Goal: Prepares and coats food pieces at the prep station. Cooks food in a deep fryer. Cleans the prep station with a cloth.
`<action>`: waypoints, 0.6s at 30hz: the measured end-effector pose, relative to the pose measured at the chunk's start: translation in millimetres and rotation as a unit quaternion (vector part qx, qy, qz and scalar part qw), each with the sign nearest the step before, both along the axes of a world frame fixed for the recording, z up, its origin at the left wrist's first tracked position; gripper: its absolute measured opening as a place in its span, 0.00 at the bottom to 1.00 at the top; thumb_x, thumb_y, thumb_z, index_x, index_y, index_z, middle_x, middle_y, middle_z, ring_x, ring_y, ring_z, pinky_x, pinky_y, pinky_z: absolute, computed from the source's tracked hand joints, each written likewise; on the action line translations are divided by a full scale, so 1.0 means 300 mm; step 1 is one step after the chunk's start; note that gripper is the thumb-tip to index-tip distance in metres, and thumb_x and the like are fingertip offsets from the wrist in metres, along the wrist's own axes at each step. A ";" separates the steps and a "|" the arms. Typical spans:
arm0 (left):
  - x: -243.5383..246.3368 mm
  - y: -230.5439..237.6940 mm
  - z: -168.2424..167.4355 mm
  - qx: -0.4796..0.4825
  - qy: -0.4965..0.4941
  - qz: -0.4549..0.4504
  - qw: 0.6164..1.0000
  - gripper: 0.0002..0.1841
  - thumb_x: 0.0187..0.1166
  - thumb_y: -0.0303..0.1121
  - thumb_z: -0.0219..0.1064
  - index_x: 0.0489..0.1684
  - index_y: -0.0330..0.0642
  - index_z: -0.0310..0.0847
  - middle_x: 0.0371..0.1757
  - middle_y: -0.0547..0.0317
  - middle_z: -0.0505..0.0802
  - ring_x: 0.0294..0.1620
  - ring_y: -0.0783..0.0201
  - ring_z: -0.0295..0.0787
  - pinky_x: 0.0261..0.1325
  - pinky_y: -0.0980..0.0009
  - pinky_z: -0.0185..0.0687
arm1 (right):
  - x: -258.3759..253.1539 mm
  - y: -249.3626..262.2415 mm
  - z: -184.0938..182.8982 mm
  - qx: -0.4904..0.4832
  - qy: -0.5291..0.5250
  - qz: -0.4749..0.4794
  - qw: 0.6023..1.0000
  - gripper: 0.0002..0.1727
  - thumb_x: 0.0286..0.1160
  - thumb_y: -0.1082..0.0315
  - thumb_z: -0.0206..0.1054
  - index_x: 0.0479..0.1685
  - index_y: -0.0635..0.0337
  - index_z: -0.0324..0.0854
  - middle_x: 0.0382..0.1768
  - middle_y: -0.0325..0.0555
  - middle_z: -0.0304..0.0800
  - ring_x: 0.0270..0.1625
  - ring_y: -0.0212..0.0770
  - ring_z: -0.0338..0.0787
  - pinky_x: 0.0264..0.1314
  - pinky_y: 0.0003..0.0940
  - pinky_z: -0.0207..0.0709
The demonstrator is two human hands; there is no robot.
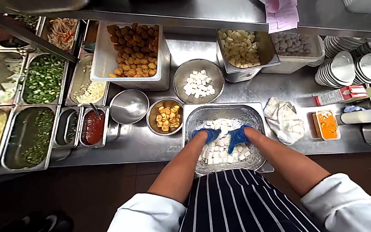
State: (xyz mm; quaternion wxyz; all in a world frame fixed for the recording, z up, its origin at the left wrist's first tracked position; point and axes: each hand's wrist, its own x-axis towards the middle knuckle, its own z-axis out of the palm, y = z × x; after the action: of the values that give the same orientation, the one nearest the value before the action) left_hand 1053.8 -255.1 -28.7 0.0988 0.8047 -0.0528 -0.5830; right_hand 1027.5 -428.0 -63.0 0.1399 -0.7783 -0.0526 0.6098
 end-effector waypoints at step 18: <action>-0.155 0.027 -0.069 -0.064 0.089 0.336 0.935 0.54 0.76 0.81 0.35 0.84 0.43 0.70 0.83 0.35 0.75 0.86 0.41 0.67 0.84 0.32 0.57 | -0.106 0.077 0.112 0.122 0.126 -0.245 0.953 0.81 0.39 0.64 0.93 0.98 0.45 0.30 0.84 0.66 0.65 0.73 0.65 0.80 0.56 0.66 0.82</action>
State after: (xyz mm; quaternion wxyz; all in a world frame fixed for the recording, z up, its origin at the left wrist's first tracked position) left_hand 1007.3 -247.1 -49.3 0.3444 0.7126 0.1927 -0.5801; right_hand 995.6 -404.8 -29.4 0.3848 -0.6612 0.0836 0.6386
